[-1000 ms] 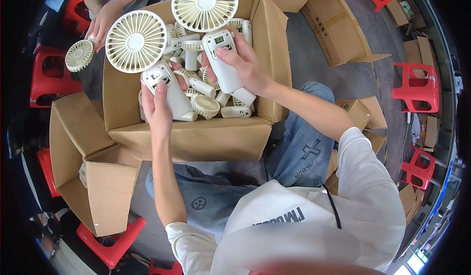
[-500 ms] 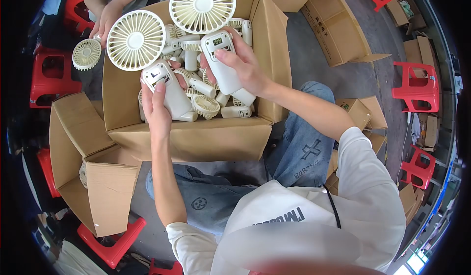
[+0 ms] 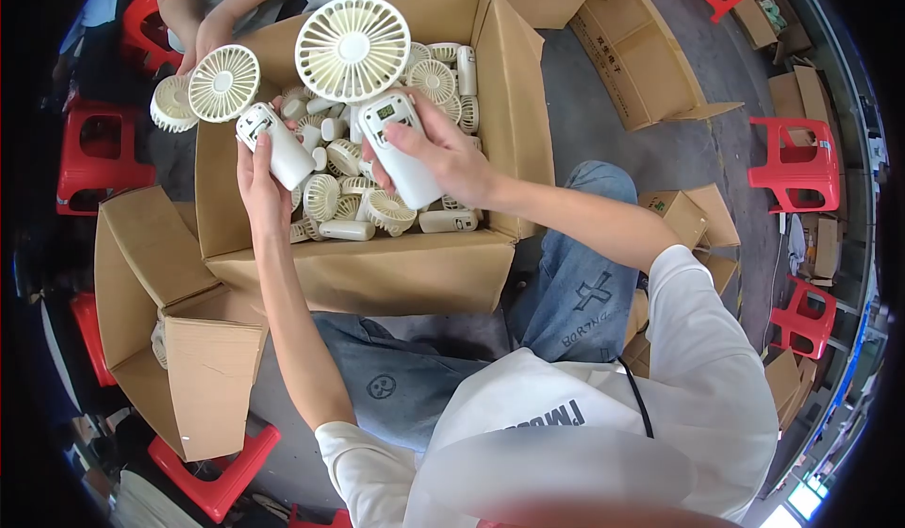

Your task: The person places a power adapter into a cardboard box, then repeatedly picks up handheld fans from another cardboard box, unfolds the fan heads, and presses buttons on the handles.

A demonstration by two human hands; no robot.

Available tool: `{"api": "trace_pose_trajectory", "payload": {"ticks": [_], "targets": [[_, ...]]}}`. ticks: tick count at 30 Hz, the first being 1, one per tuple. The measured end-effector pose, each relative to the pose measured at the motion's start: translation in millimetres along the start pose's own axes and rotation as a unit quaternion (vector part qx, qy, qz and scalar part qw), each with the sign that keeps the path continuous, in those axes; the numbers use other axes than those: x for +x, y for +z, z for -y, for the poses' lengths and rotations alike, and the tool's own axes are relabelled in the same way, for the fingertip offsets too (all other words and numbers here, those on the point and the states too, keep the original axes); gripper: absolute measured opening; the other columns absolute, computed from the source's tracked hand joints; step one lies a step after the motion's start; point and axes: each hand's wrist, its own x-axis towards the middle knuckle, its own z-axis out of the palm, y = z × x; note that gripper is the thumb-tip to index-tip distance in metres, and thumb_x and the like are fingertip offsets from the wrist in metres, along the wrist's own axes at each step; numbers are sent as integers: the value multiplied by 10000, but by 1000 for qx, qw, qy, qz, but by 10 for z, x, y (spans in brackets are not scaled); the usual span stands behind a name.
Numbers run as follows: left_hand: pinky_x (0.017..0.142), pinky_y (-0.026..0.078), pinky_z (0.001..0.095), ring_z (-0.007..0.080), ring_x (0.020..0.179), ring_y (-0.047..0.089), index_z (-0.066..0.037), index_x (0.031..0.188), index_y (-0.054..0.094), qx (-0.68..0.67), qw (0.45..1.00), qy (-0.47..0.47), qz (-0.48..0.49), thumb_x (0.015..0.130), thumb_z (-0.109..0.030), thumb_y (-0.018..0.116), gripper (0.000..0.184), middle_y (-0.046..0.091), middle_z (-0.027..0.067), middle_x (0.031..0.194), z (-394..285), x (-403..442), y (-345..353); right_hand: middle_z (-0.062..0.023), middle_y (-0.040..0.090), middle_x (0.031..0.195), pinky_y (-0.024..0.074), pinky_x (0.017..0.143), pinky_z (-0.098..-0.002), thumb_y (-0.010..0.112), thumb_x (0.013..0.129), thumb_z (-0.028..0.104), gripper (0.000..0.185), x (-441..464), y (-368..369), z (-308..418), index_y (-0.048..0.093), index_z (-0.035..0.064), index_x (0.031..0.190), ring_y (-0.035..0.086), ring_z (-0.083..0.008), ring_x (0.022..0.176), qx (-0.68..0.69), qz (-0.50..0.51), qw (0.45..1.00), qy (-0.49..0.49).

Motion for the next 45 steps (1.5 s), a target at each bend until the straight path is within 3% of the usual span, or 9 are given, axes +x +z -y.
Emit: {"api": "trace_pose_trajectory", "payload": {"ticks": [7,15,25,34,40,43,45], "targets": [[885,499,336,200,1054,579,23,1306,408,-13,993,-96,-70,976,-205,456,404,527,152,1271,148,145,-104,-127,552,969,502,638,-315,460,964,201,407,-60,35,-47,281,66,1304,573,-166,709,16,26,999,-7],[929,469,377,215,1090,559,1,1298,427,-80,983,-82,-144,983,-283,431,424,553,101,1226,194,177,-178,-133,554,988,498,653,-311,478,946,171,437,-153,87,72,262,65,1311,573,-157,723,-40,74,995,-54],[957,451,387,215,1139,533,-2,1336,387,-31,988,-88,-122,997,-263,389,427,506,106,1288,172,139,-182,-74,591,905,488,626,-265,520,937,236,482,-184,107,64,276,27,1296,585,-113,696,-48,57,996,-49],[923,468,350,189,1097,558,22,1279,442,-53,989,-73,-121,978,-241,450,399,562,99,1202,161,128,-175,-81,602,920,498,634,-264,514,941,240,460,-222,112,64,289,34,1286,591,-114,703,-57,67,994,-67],[907,474,336,186,1069,570,36,1264,453,-49,989,-89,-111,962,-243,490,412,576,106,1179,247,133,-144,-119,587,951,513,653,-298,480,955,216,408,-184,71,116,296,33,1269,601,-149,729,-23,29,999,-24],[904,471,335,190,1064,564,29,1271,445,-62,990,-120,-28,949,-245,519,429,576,116,1172,383,105,-99,-132,584,966,517,660,-312,467,958,197,385,-95,-53,72,299,31,1262,607,-166,743,-12,12,1000,-20],[903,470,335,190,1066,561,28,1274,442,-49,991,-123,-24,946,-231,525,426,573,117,1175,426,64,7,-131,586,966,521,651,-316,472,955,192,373,-29,-128,68,311,32,1251,616,-177,752,-24,-3,999,-39]]}}
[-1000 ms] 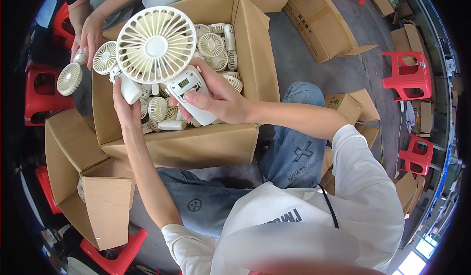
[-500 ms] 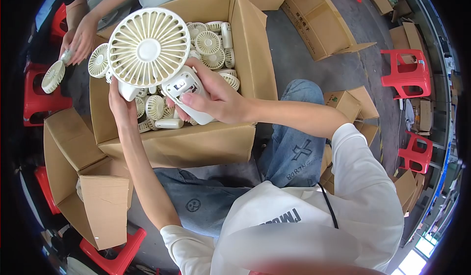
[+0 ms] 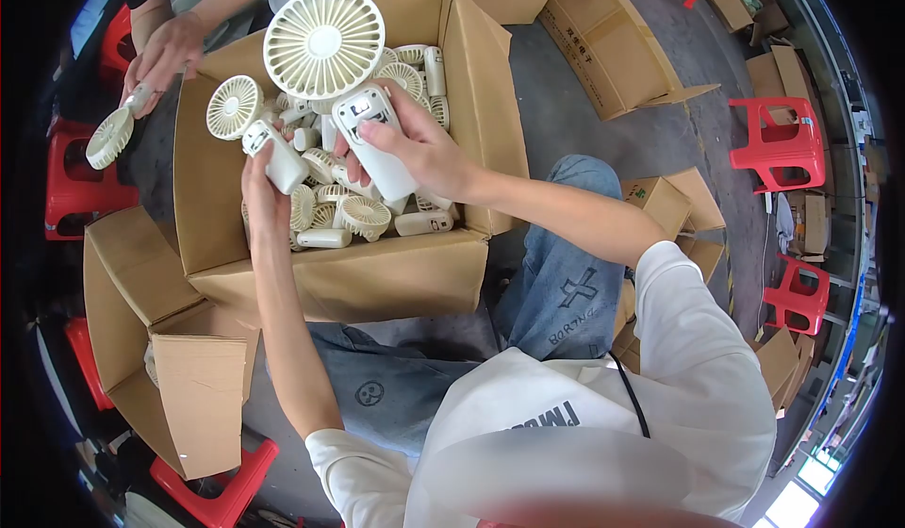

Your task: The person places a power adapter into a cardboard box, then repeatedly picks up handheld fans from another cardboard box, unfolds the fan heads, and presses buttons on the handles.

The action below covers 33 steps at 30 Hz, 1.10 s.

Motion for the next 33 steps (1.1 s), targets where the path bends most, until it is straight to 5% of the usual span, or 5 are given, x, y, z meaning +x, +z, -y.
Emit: {"api": "trace_pose_trajectory", "payload": {"ticks": [11,18,22,26,33], "targets": [[894,477,356,206,1077,549,36,1274,431,32,996,-67,-49,931,-162,550,413,543,115,1183,475,166,-64,-123,587,962,518,632,-303,489,938,167,349,30,-42,4,341,41,1228,621,-184,754,-23,-7,1000,11],[593,494,287,190,766,610,65,1175,490,100,973,-205,-34,973,-189,464,326,610,126,959,649,364,-247,-117,580,964,515,616,-298,500,932,166,357,-3,-23,31,343,42,1228,618,-179,737,-6,13,1000,6],[560,495,273,190,662,595,39,1158,505,117,974,-191,-22,996,-242,397,341,611,116,859,832,436,-423,-115,578,961,513,620,-294,506,930,169,363,-16,-12,15,341,43,1228,617,-176,729,-1,20,1000,11],[782,515,356,230,963,595,66,1234,442,147,955,-256,-4,901,-126,563,403,569,153,1110,866,575,-543,-115,582,949,512,625,-293,509,928,172,366,-27,40,36,340,47,1228,615,-172,722,2,20,1000,9],[683,547,326,217,858,628,-1,1188,519,193,966,-156,79,926,-221,508,343,617,109,1010,1159,713,-537,-114,585,928,512,625,-298,508,927,174,362,-65,133,63,342,52,1225,610,-165,713,19,59,998,10]]}}
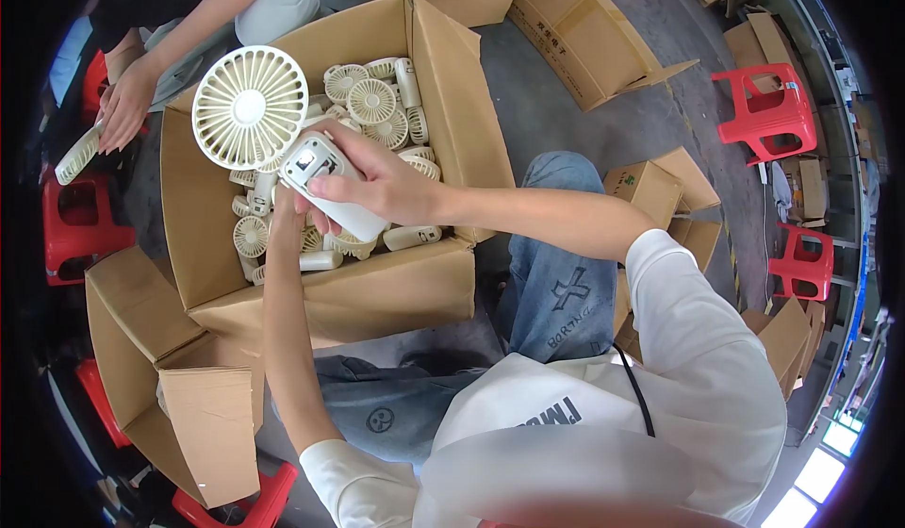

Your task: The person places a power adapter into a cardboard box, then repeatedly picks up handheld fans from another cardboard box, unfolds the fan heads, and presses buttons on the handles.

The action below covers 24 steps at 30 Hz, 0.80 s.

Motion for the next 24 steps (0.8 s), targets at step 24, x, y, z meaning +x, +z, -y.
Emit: {"api": "trace_pose_trajectory", "payload": {"ticks": [24], "targets": [[968,417,347,203,1146,508,21,1313,393,-121,987,107,-15,962,-207,505,433,518,113,1244,-1142,-1470,866,-89,596,1145,441,898,-329,479,945,428,452,532,-367,-442,502,42,1179,567,-193,1018,-251,-93,963,-6]]}}
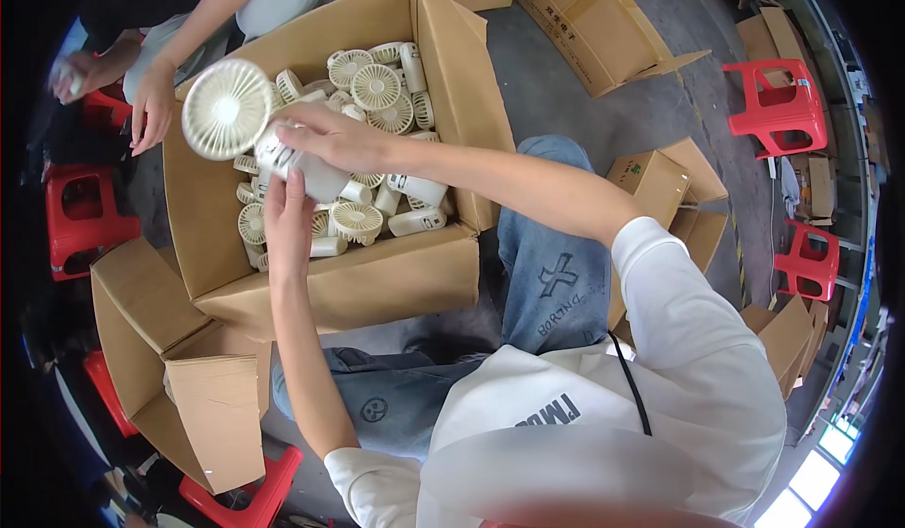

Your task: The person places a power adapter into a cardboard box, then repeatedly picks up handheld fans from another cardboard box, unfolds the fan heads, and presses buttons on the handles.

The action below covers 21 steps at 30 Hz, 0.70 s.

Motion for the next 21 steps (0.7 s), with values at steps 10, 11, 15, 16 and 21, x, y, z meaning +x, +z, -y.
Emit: {"api": "trace_pose_trajectory", "payload": {"ticks": [10,11,15,16,21], "targets": [[803,480,310,150,848,585,5,1152,477,84,976,172,-107,901,-133,593,308,603,106,1004,-214,-606,-455,-142,682,892,529,706,-386,611,800,369,381,-130,-310,-558,681,11,910,659,-290,832,-605,361,683,193],[793,480,307,151,840,584,4,1144,478,72,977,173,-100,899,-130,593,302,604,103,995,-210,-633,-487,-142,682,892,529,706,-386,611,800,369,381,-186,-316,-667,681,11,910,659,-290,832,-606,362,681,196],[770,480,297,153,820,584,1,1124,480,44,980,168,-96,895,-125,593,285,606,95,974,-233,-712,-557,-152,679,878,533,690,-381,663,769,327,343,-345,-135,-728,688,13,904,664,-281,859,-618,369,665,199],[768,480,295,153,816,584,-1,1120,481,47,981,160,-98,895,-124,591,279,605,93,970,-242,-725,-541,-150,676,909,536,690,-376,675,761,309,335,-378,-60,-854,686,13,916,664,-274,871,-644,365,644,195],[761,484,292,147,812,583,-4,1119,481,41,984,138,-103,899,-122,586,271,604,86,955,-308,-755,-481,-151,648,1032,540,680,-354,708,733,219,305,-547,131,-1251,674,11,955,660,-247,905,-727,338,566,192]]}}
